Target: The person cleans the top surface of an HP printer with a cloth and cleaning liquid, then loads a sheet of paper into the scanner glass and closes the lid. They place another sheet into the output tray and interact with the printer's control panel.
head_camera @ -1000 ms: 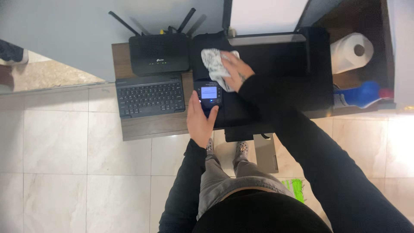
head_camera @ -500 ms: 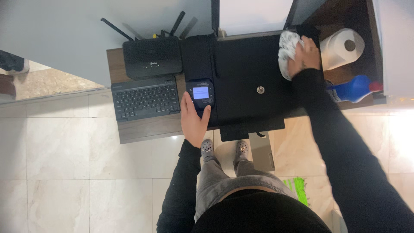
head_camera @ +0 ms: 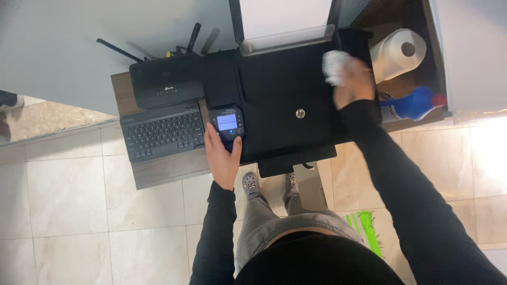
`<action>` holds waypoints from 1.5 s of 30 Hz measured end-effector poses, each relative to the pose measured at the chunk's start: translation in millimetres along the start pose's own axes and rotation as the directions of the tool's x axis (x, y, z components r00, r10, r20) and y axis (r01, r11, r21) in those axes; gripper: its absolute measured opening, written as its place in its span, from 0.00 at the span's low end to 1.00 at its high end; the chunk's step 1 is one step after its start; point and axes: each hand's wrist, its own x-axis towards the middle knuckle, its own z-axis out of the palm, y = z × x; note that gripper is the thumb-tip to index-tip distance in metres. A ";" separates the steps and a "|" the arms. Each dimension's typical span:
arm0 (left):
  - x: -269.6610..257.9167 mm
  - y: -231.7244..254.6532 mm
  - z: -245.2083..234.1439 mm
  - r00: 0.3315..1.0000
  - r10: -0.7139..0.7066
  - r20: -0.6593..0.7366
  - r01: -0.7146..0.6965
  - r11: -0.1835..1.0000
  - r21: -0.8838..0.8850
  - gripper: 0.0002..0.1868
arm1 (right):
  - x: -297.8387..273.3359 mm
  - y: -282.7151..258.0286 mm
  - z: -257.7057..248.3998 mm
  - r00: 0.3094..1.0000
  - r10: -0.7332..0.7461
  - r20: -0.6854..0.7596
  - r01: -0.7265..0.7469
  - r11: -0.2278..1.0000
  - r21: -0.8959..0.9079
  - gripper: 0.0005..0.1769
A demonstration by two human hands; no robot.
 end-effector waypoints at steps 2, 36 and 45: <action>0.4 -0.4 0.8 1.000 0.024 -0.007 -0.024 1.000 0.006 0.46 | 1.2 19.5 -10.3 0.966 -0.224 -0.132 0.178 0.941 -0.289 0.27; 1.3 -8.4 -21.3 0.983 0.098 0.153 -0.042 0.944 -0.328 0.66 | -148.1 -9.4 2.6 0.979 -0.061 -0.195 0.025 0.983 -0.181 0.39; -3.0 -47.5 -31.3 0.929 0.122 0.349 -0.364 0.466 0.807 0.42 | -190.5 -219.5 30.3 0.775 -0.609 0.166 0.611 0.790 0.046 0.40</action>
